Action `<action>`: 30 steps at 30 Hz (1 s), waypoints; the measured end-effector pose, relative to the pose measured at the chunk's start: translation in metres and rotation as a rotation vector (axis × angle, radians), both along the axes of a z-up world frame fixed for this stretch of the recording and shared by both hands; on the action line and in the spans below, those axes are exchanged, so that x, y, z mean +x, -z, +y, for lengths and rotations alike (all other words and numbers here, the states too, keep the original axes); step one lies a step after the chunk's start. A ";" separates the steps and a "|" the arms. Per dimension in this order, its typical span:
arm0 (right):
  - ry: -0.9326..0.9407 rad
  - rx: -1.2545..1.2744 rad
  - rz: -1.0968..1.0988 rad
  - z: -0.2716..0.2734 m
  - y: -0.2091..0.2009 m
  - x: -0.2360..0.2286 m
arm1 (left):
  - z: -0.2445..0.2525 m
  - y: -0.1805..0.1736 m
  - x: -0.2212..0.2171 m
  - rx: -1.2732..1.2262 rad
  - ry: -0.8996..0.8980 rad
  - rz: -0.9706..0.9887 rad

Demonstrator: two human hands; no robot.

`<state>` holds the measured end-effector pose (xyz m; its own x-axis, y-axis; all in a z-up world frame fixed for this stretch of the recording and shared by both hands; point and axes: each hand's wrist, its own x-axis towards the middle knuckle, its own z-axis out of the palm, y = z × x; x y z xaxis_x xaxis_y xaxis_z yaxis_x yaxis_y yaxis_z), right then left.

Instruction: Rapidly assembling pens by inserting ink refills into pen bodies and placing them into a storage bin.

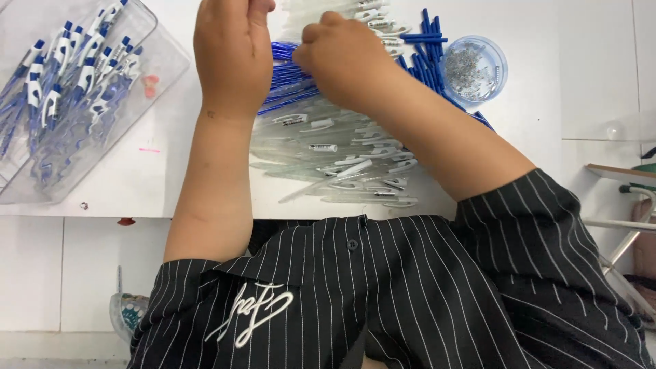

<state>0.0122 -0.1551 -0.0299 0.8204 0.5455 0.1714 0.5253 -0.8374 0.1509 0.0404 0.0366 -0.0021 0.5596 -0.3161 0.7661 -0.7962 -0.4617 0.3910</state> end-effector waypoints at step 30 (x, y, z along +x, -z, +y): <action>0.945 0.486 0.256 -0.187 -0.041 -0.114 | -0.012 0.002 -0.014 0.114 0.149 0.057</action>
<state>-0.1021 -0.3419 0.0116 0.9144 -0.4030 -0.0373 -0.3923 -0.8599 -0.3267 0.0263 0.0244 -0.0046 0.5414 -0.4814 0.6893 -0.8372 -0.3846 0.3889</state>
